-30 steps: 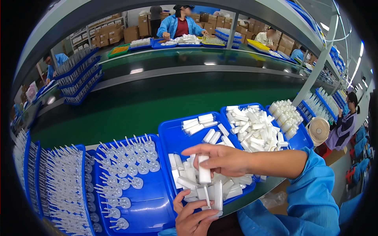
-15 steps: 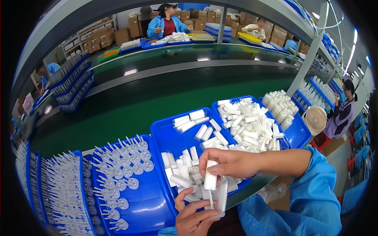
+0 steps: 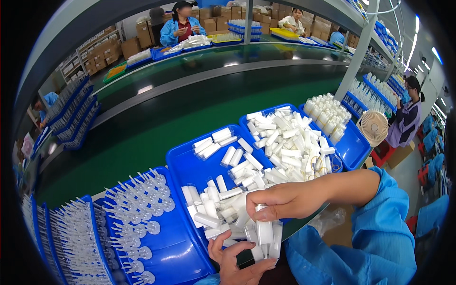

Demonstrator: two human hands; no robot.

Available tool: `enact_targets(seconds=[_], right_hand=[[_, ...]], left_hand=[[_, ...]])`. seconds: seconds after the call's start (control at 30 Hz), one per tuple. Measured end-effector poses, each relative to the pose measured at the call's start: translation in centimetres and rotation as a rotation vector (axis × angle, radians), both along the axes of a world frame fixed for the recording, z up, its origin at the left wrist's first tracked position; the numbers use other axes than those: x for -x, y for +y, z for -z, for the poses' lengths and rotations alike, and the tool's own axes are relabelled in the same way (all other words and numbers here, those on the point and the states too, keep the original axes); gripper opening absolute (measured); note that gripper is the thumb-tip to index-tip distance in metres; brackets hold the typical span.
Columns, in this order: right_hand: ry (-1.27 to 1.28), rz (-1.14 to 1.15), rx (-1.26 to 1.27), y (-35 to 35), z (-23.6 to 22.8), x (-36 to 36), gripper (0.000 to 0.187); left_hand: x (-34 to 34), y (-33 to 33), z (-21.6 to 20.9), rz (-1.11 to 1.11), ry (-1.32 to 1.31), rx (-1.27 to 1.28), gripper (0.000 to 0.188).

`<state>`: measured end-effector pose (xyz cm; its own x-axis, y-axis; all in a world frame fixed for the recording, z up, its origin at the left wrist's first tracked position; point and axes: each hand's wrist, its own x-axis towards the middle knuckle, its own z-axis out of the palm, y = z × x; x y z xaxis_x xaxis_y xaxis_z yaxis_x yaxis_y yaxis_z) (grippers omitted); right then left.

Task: The recorder is assembling small white plastic sprayer components in a production environment.

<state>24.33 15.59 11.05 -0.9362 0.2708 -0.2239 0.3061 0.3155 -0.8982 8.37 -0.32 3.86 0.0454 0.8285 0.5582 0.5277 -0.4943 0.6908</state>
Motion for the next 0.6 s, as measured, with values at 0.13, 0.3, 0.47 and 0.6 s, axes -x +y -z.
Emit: enact_targets(seconds=[0.13, 0.3, 0.47, 0.6], right_hand=[[0.068, -0.043, -0.27, -0.4, 1.0, -0.5, 0.022], [-0.013, -0.028, -0.05, -1.6, 1.4, -1.1, 0.02], [0.189, -0.04, -0.172, -3.8, 3.0, -1.9, 0.017], [0.401, -0.072, -0.358, -5.5, 2.7, -2.6, 0.021]], left_hand=[[-0.1, 0.1, -0.2, -0.012, 0.031, 0.029, 0.015], [0.0, 0.3, 0.7, -0.035, 0.03, -0.119, 0.031], [-0.7, 0.3, 1.6, -0.029, -0.077, -0.147, 0.081], [-2.2, 0.4, 0.0, 0.402, -1.063, 0.528, 0.077]])
